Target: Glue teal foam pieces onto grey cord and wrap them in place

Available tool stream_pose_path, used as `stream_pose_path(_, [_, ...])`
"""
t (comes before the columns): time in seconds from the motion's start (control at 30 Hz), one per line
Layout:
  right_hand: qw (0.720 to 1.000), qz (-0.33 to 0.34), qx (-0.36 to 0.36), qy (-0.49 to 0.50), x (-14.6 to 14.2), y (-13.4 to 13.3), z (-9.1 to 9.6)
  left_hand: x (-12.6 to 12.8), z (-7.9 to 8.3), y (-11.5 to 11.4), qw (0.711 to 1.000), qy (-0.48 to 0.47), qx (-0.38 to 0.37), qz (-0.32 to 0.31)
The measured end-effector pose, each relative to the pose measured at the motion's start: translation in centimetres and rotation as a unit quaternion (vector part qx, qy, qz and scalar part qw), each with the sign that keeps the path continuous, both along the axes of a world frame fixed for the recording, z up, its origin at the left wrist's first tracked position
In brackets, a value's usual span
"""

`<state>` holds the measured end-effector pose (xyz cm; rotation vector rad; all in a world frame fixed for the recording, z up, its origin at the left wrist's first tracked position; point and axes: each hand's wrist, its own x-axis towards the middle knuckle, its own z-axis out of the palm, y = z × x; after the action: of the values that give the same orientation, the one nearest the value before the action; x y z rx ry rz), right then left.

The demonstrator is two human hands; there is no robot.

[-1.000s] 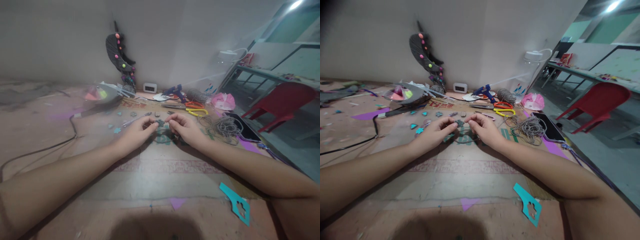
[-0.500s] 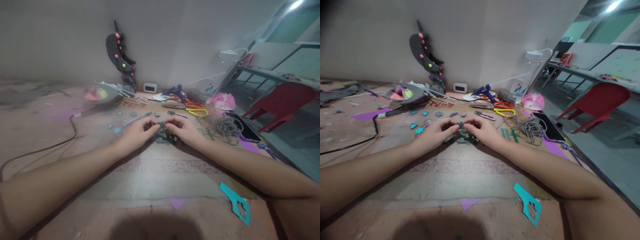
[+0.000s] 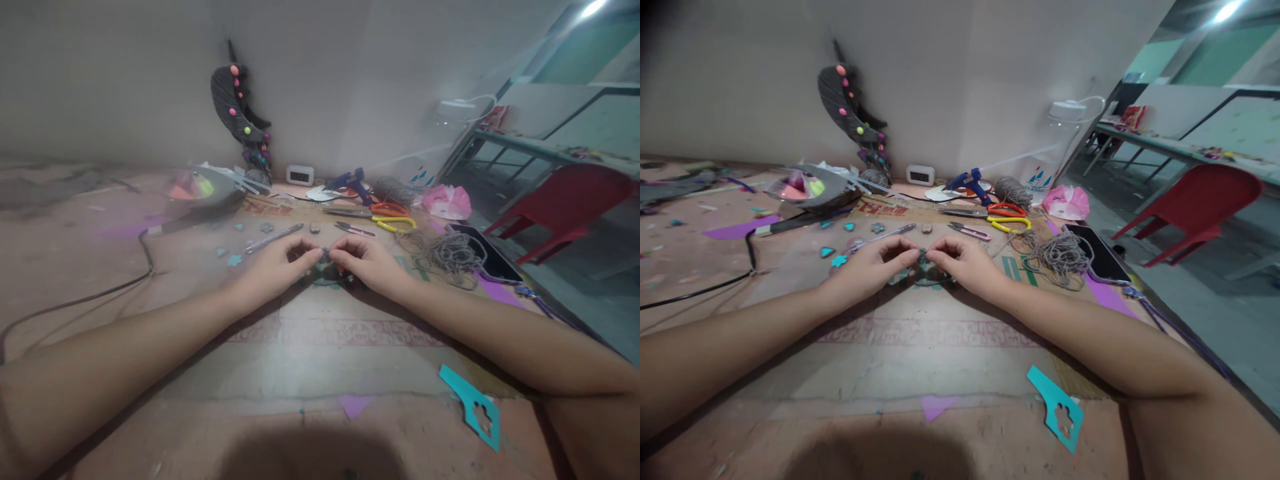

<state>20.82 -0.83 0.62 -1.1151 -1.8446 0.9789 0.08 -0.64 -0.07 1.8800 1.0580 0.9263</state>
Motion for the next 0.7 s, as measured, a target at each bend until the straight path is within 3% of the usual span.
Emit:
stream_pose_path(0.3, [1.0,0.019,-0.002,0.006,-0.08,0.02,-0.17,0.02,0.11,-0.06,1.0,0.019,0.009,0.006])
stream_pose_path(0.53, [1.0,-0.002,-0.005,0.01,-0.03,-0.01,0.01,-0.13,-0.21,0.23,0.999,-0.022,0.014,-0.023])
stream_pose_path(0.7, [1.0,0.013,-0.003,0.023,-0.02,0.2,-0.2,0.0,-0.15,0.11,0.999,0.034,-0.008,-0.006])
